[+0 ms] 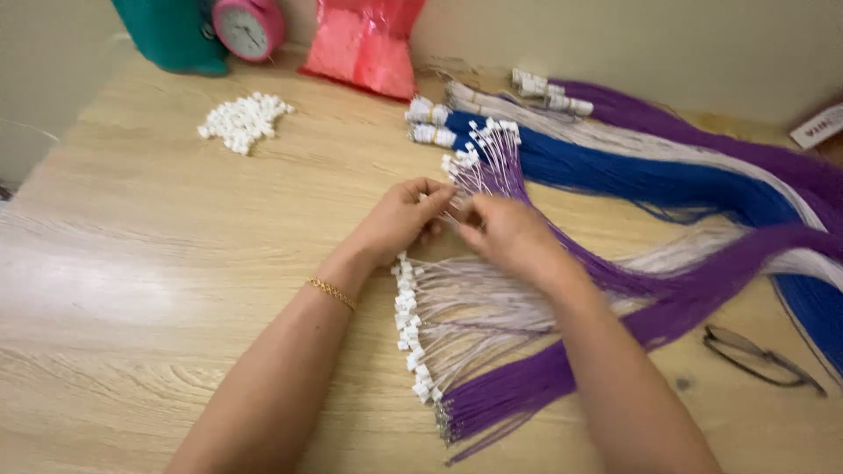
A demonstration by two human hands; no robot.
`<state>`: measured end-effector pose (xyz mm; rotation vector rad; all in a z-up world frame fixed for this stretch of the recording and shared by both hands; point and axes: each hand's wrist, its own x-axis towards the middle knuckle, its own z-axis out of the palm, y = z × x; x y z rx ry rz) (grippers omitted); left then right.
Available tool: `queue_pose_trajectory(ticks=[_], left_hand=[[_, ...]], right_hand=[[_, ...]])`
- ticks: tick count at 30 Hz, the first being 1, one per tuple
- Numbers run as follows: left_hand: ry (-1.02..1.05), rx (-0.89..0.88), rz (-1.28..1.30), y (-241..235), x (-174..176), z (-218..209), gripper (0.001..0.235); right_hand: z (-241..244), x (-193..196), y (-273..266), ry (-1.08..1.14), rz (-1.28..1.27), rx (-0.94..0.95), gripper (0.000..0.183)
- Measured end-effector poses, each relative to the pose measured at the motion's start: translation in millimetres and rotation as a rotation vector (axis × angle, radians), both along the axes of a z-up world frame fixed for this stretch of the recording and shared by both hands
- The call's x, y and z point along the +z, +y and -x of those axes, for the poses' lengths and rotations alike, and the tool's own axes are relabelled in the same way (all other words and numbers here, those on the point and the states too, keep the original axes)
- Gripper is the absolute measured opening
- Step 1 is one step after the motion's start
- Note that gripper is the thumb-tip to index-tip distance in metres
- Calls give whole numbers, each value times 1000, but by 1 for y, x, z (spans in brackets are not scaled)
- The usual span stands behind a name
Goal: Attaching small white plastic beads to the ends of colored wires in a bundle
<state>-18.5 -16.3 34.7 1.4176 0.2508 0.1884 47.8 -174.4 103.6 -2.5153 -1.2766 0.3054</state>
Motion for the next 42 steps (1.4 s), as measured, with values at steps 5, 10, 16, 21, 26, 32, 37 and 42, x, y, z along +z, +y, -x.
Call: queue_pose_trajectory(ticks=[5,10,16,21,26,32,37,42], left_hand=[[20,33,-35,3,-9,-4,21],[-41,54,6,-1,-4,4,18],[-96,35,6,0,-6,2,21],[-116,32,-11,0,-8,2,22],[-119,28,0,0,-13,-2,24],[-67,14,-4,2,-12,-1,26],[-50,7,-20,-1,1,9,25],[-51,21,-33,3,-9,-4,23]], right_hand=[[33,46,-36,83,-70,218,11],[70,32,-70,230,151,393,6],[69,1,-85,155,195,350,8],[52,-15,-84,-46,58,222,11],[55,-19,-70,-55,52,234,11],[55,1,-68,81,1,193,8],[37,14,-75,195,-88,65,10],[14,14,-65,406,-380,-116,9]])
